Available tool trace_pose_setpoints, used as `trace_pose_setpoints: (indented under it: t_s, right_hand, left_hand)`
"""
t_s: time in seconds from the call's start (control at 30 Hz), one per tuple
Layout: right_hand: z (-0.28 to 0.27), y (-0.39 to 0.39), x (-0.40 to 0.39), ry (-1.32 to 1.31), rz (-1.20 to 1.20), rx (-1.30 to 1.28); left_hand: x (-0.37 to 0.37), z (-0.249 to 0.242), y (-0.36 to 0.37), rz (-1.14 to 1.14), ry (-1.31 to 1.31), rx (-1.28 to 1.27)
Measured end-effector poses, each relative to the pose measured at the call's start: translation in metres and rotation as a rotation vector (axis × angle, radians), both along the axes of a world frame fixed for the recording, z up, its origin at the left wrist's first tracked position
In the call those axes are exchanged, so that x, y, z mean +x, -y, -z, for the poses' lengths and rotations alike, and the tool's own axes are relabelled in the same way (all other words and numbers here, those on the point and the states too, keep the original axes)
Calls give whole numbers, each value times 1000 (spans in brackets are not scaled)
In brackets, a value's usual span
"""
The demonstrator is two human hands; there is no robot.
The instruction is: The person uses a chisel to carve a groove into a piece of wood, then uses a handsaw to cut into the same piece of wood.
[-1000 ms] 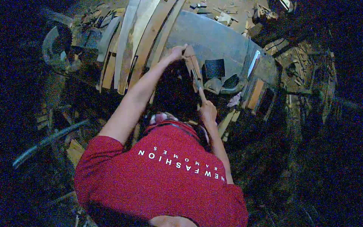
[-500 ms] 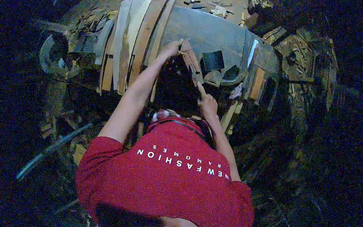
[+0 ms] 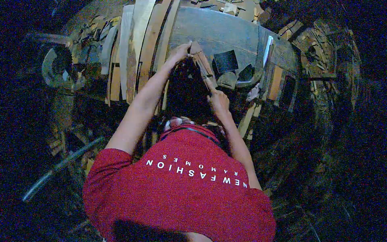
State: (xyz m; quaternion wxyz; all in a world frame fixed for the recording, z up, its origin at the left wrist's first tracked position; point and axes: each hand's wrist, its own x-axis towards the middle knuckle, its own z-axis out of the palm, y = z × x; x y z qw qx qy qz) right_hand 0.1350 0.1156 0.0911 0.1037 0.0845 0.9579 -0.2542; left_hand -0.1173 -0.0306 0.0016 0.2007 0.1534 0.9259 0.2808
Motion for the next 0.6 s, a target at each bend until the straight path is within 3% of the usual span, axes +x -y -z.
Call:
trace_pose_setpoints:
  t_s: [0.03, 0.1, 0.13, 0.2, 0.23, 0.3, 0.43, 0.5, 0.6]
  right_hand:
    - [11, 1, -4, -94, -19, 51]
    - [-4, 3, -6, -18, 2, -10]
    - [-7, 1, 1, 0, 11, -18]
    - [-23, -1, 15, 63, 23, -30]
    - [-26, -2, 15, 64, 24, -33]
    - [-27, -2, 20, 88, 26, -33]
    - [-19, 5, -15, 31, 24, -50]
    - [-20, 5, -14, 13, 33, -83]
    - [-29, 1, 6, 106, 52, -99]
  left_hand:
    - [0, -2, -1, 2, -8, -2]
    - [11, -30, -4, -126, 77, 25]
    - [6, -19, -6, -120, 71, 25]
    - [-4, 8, -7, -280, 524, 444]
    - [-6, 9, -5, -280, 524, 441]
    - [7, -26, -6, -166, 233, 16]
    - [-5, 11, 1, -153, 271, 114]
    - [-4, 20, 4, 151, -247, -89]
    - [-6, 23, 5, 195, -209, -128]
